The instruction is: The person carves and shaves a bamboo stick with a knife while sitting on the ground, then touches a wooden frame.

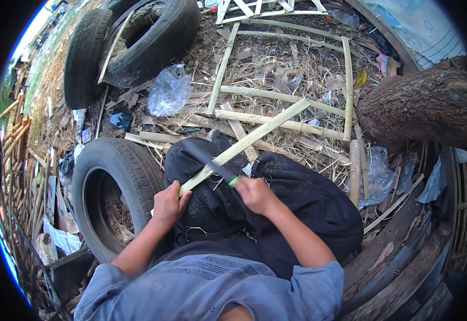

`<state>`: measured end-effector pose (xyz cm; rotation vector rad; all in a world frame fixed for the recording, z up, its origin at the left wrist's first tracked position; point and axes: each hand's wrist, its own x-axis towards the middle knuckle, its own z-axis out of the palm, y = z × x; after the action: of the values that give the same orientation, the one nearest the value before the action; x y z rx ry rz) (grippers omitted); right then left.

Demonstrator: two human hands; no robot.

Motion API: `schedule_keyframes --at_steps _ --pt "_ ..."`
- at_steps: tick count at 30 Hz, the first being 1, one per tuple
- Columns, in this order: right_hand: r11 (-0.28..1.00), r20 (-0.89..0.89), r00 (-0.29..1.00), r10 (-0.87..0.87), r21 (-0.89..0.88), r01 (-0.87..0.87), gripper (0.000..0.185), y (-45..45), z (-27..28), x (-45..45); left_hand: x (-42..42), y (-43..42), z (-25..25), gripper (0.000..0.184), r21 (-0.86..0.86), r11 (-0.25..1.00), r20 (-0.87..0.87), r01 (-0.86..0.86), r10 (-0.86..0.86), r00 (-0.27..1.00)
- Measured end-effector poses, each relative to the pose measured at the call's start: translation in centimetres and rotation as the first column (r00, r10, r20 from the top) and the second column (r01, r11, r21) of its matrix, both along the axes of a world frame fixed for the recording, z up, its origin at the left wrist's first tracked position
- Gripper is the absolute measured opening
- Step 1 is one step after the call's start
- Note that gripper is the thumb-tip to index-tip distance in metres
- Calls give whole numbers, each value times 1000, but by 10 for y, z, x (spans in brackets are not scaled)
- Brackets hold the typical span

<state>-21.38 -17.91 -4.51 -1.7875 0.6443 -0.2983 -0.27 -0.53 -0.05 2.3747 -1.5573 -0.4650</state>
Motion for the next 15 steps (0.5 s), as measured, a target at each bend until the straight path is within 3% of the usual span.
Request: schedule_keyframes --at_steps 2,5,7,9,12,15 --pt "980 12 994 -109 168 106 38 -22 -15 -11 0 -2 2 36 -2 1000 11 4 -4 1000" --pt "997 -18 998 -58 -42 57 36 -19 3 -7 -1 0 4 35 0 1000 -8 7 -7 1000" --pt "972 -85 990 108 -201 -124 34 1 -10 -3 0 -3 4 35 3 1000 -22 8 -8 1000" --pt "979 7 998 63 -195 -60 35 -6 -15 -5 3 -1 3 33 1 1000 -52 7 -7 999" --pt "987 73 984 -162 -11 163 40 -36 -3 -12 5 -2 6 32 -34 999 -74 15 -18 997" --pt "988 59 994 -96 -117 102 40 -28 -2 -4 9 -5 7 32 27 999 -100 25 -23 995"
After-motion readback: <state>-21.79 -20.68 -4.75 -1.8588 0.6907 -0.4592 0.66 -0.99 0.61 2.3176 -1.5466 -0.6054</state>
